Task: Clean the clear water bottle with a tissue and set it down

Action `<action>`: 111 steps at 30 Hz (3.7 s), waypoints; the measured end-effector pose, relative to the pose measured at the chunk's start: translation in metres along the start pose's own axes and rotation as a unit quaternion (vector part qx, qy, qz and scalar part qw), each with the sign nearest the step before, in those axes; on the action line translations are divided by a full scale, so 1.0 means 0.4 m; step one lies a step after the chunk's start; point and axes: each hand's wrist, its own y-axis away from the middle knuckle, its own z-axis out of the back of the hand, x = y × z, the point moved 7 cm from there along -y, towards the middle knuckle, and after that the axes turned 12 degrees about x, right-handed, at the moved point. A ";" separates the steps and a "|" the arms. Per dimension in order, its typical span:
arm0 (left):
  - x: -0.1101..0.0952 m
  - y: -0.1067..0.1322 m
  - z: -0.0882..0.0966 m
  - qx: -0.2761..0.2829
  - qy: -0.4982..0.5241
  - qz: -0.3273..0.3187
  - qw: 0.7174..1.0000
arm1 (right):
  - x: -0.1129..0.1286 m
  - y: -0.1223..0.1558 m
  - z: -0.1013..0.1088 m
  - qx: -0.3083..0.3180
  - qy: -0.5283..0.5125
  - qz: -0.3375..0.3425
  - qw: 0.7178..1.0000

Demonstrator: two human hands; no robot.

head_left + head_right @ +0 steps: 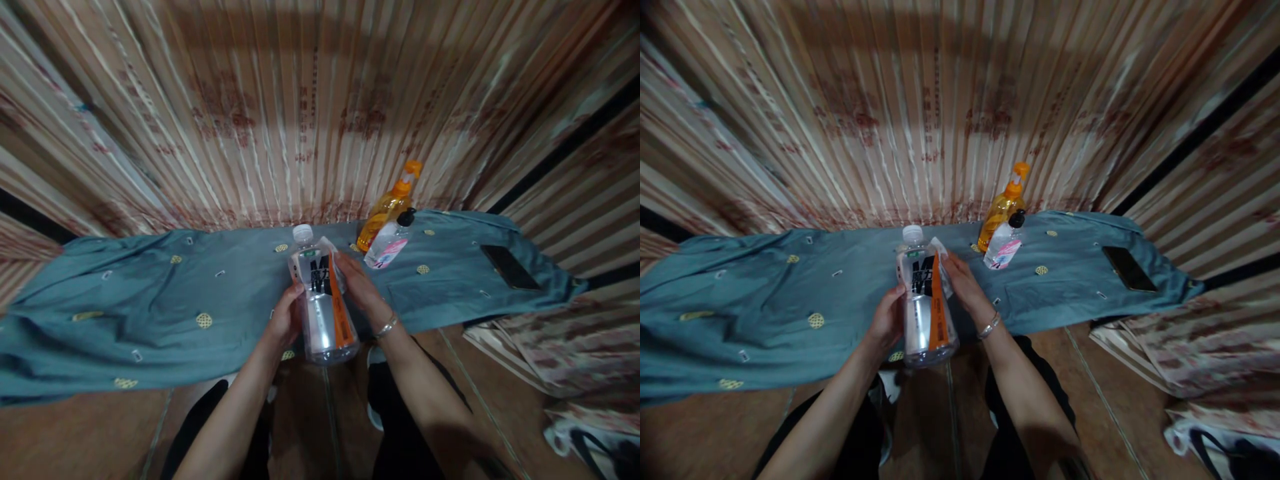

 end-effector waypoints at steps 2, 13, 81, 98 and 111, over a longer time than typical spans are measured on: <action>-0.012 -0.011 -0.001 -0.012 -0.001 -0.021 1.000 | 0.003 0.003 -0.010 -0.003 0.017 0.021 1.000; -0.015 -0.018 0.010 -0.053 -0.041 -0.076 0.995 | 0.104 0.068 -0.118 0.044 0.317 0.168 0.932; -0.036 0.034 -0.031 -0.015 -0.138 -0.043 0.989 | 0.106 0.044 -0.006 -0.048 0.249 0.131 0.958; -0.098 -0.001 0.018 -0.063 -0.098 -0.164 0.980 | 0.053 0.034 -0.083 0.031 0.183 0.071 0.980; -0.131 -0.002 0.073 -0.103 -0.035 -0.177 0.978 | 0.021 0.052 -0.148 0.142 0.221 0.025 0.965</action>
